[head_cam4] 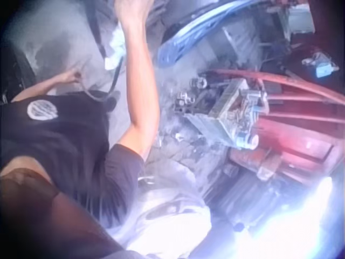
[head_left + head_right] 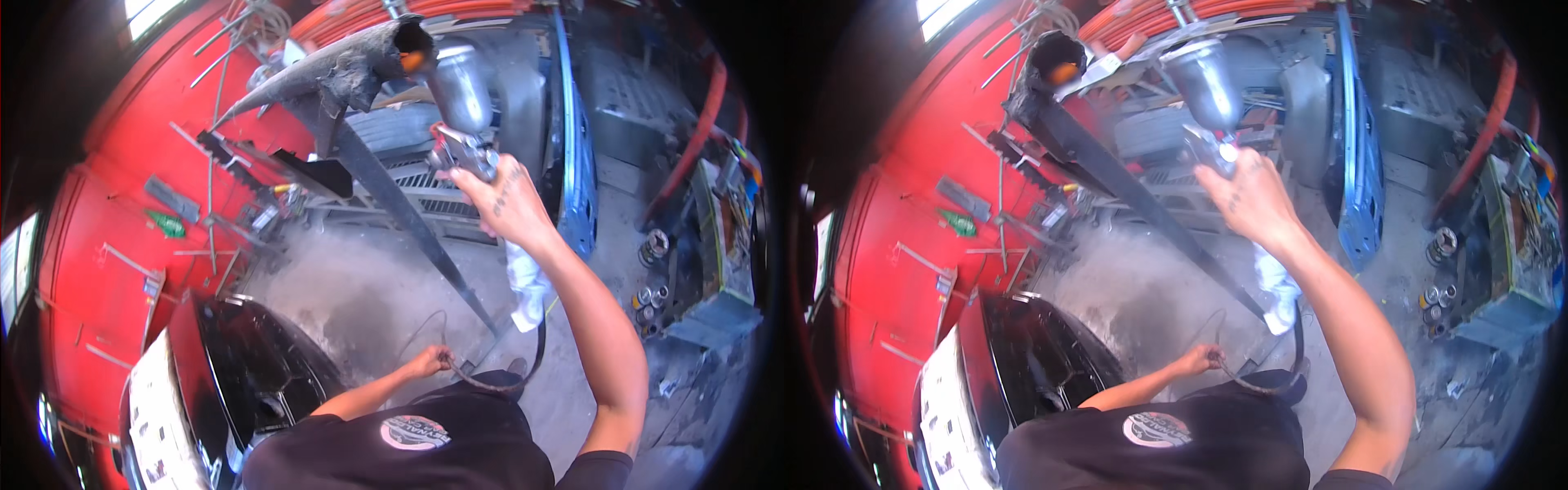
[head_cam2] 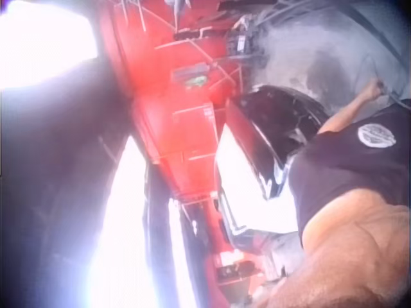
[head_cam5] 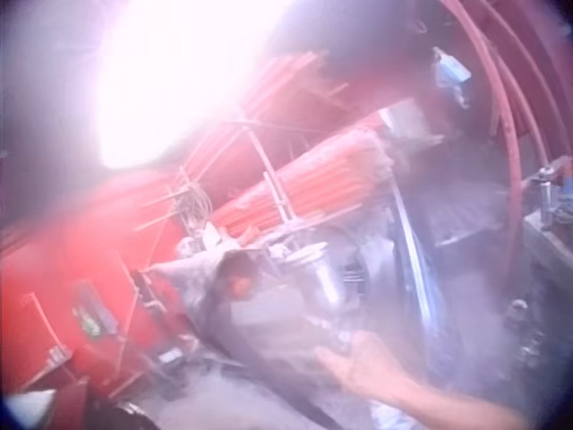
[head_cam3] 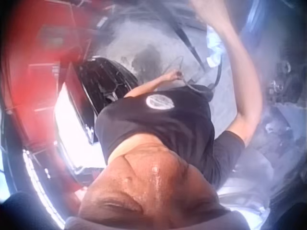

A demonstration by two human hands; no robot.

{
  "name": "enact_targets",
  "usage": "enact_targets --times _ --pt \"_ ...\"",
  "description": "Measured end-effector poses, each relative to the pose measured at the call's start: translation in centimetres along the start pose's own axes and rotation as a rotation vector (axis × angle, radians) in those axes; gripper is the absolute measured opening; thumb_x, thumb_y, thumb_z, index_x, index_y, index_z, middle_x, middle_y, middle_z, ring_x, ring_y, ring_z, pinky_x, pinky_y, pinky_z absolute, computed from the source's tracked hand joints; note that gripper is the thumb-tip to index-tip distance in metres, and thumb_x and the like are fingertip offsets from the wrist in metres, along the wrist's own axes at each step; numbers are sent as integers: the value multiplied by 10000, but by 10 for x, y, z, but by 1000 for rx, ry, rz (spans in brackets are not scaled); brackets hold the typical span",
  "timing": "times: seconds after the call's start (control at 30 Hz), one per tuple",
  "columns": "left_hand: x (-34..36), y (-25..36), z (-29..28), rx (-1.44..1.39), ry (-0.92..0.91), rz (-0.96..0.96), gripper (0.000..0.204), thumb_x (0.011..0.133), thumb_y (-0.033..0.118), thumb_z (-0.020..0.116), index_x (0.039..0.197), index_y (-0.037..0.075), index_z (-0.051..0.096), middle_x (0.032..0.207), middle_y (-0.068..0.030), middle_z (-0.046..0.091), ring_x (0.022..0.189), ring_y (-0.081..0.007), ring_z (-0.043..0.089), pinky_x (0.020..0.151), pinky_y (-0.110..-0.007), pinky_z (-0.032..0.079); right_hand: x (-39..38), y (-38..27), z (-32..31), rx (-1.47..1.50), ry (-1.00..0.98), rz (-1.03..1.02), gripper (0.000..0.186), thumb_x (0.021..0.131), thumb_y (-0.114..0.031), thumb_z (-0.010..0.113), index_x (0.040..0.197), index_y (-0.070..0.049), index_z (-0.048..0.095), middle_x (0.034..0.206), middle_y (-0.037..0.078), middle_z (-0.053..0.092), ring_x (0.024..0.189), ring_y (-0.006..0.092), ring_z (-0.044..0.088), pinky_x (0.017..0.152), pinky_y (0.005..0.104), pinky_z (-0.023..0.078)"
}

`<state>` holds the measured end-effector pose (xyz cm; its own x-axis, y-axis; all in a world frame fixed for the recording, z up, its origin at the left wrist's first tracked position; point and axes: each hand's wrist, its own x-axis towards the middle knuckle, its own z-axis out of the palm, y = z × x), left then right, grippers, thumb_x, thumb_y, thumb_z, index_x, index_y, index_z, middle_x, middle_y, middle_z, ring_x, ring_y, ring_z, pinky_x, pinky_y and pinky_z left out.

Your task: The person uses a spray gun to apply black paint to a car spoiler and rear bumper in a workshop. They move around the parts to cover different surfaces, including the spoiler's underside and the bumper's edges, while holding the spray gun and managing the air hose.

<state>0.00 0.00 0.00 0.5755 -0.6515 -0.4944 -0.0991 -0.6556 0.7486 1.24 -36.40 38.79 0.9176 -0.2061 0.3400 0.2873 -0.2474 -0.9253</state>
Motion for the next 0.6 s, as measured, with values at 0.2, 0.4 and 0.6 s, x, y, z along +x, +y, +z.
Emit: enact_targets --times 0.2,0.4,0.6 --pt "30 15 8 -266 167 66 179 903 5 717 1073 9 662 864 -24 676 826 -104 615 746 -295 520 63 -45 26 110 -135 -229 344 965 -279 707 978 64 728 695 156 699 539 223 690 483 383 522" --pt "18 52 5 -226 274 -34 195 885 8 710 1074 17 664 871 -9 648 819 -109 607 738 -291 515 81 -57 15 539 -332 -135 366 937 -296 717 1010 62 717 767 108 701 469 164 623 412 315 473" --pt "18 55 36 -300 370 -172 255 844 -22 691 1094 30 684 918 -32 663 847 -126 624 751 -316 525 88 45 -14 364 -325 89 424 928 -335 737 966 84 685 745 110 705 468 170 629 408 324 482"
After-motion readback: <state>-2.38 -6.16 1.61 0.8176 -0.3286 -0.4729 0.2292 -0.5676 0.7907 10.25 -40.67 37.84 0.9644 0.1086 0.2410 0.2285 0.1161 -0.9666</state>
